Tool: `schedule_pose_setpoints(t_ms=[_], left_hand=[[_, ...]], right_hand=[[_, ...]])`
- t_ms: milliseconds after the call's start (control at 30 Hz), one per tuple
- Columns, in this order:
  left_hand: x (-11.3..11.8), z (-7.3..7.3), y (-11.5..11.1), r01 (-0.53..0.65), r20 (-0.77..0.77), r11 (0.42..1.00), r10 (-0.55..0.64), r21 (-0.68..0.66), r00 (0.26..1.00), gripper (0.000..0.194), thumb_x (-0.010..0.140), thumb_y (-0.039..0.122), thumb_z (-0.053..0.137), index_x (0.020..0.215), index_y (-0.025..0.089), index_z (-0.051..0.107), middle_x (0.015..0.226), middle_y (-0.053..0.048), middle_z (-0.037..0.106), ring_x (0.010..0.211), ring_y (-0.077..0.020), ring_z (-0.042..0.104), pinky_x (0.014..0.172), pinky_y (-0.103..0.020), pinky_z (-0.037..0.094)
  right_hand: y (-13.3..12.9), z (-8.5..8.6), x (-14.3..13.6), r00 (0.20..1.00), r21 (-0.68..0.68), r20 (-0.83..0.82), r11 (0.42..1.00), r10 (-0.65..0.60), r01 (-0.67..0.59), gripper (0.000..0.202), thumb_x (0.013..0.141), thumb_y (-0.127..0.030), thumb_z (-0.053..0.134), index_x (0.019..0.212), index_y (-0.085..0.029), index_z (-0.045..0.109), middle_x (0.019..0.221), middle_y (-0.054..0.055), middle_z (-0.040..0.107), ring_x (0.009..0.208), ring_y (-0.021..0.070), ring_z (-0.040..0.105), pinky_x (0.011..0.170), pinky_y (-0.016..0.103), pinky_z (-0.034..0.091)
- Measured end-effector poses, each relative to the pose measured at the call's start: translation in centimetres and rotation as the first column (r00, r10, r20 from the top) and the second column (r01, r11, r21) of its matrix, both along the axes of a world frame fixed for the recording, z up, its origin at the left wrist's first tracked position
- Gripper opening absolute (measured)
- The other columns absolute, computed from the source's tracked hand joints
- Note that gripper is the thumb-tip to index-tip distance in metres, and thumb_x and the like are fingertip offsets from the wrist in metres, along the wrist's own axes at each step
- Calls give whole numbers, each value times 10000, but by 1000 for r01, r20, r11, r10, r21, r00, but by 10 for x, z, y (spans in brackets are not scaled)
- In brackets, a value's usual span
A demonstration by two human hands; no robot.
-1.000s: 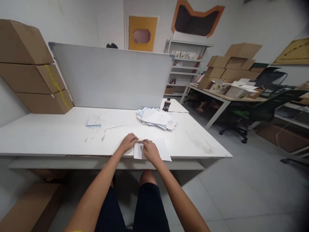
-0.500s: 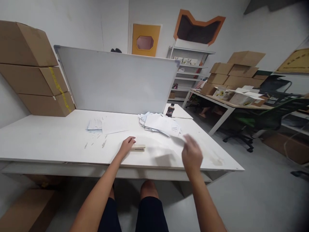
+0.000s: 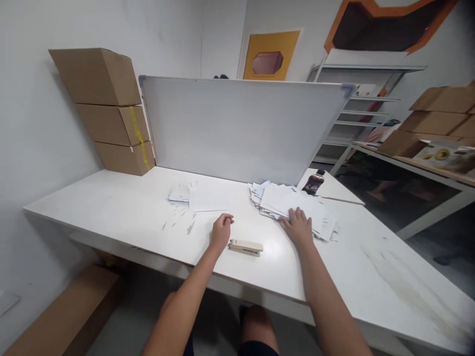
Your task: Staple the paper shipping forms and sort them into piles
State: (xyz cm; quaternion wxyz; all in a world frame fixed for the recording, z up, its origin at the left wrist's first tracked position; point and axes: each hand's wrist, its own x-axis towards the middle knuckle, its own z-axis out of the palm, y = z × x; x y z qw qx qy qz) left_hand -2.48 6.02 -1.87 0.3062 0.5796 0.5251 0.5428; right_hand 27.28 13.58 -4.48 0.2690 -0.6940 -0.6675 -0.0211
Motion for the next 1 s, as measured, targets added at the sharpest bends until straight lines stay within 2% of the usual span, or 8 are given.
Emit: schedule_pose_setpoints(t_ms=[100, 200, 300, 400, 500, 600, 833, 1000], left_hand=[[0, 3, 23, -126, -285, 986, 153, 112, 946, 343, 846, 151, 450, 1158, 192, 586, 1257, -121, 609, 1277, -262, 489, 1085, -481, 370], [7, -1, 43, -211, -549, 973, 224, 89, 805, 499, 784, 166, 571, 1281, 124, 534, 1424, -204, 475, 1407, -378, 301, 1138, -606, 205], [11, -5, 56, -40, -677, 996, 83, 78, 731, 424, 810, 204, 561, 1228, 134, 592, 1361, -183, 551, 1323, -353, 429, 1118, -566, 276], [8, -3, 67, 93, -672, 988, 16, 126, 740, 392, 827, 172, 512, 1203, 193, 623, 1266, -109, 634, 1201, -268, 534, 1071, -467, 380], [6, 4, 76, -177, -588, 957, 282, 230, 758, 417, 833, 176, 498, 1237, 179, 602, 1336, -138, 577, 1299, -317, 435, 1099, -522, 307], [9, 10, 80, -438, -615, 880, 451, 184, 647, 487, 824, 266, 546, 1282, 102, 556, 1327, -228, 549, 1325, -422, 368, 1063, -612, 262], [11, 15, 84, -546, -780, 827, 429, 136, 455, 602, 877, 377, 464, 1394, 68, 453, 1412, -238, 465, 1330, -378, 371, 1092, -541, 243], [7, 20, 87, -511, -825, 851, 374, 122, 425, 506, 896, 404, 427, 1220, 53, 593, 1153, -238, 619, 1165, -373, 504, 1009, -513, 328]], right_hand=[[-11, 4, 4, 999, 152, 8, 987, 53, -54, 610, 903, -493, 392, 1355, -94, 482, 1525, 209, 347, 1429, 317, 265, 1146, 576, 148], [-23, 16, -8, 990, 300, -60, 948, 126, -102, 532, 924, -464, 361, 1292, -124, 539, 1459, 194, 454, 1372, 293, 370, 1133, 559, 214], [-23, 22, -39, 953, 372, -183, 914, 243, -162, 467, 943, -446, 340, 1187, -155, 612, 1279, 169, 615, 1233, 262, 516, 1075, 492, 343], [-7, 22, -78, 871, 284, -282, 902, 403, -325, 424, 961, -404, 331, 1144, -180, 641, 1182, 135, 669, 1142, 231, 581, 1011, 416, 423], [10, 22, -104, 854, 55, -236, 884, 463, -464, 384, 919, -364, 462, 1208, -171, 625, 1313, 142, 605, 1248, 247, 527, 1066, 429, 381], [16, 23, -110, 901, -60, -155, 907, 405, -418, 426, 902, -331, 509, 1275, -140, 587, 1379, 158, 552, 1317, 257, 470, 1110, 432, 328], [13, 25, -106, 910, -45, -139, 916, 390, -399, 439, 923, -341, 491, 1310, -147, 566, 1376, 137, 559, 1309, 241, 472, 1098, 375, 340], [16, 24, -108, 913, -75, -104, 913, 394, -402, 447, 873, -315, 561, 1294, -165, 575, 1412, 140, 523, 1339, 267, 436, 1102, 422, 323]])
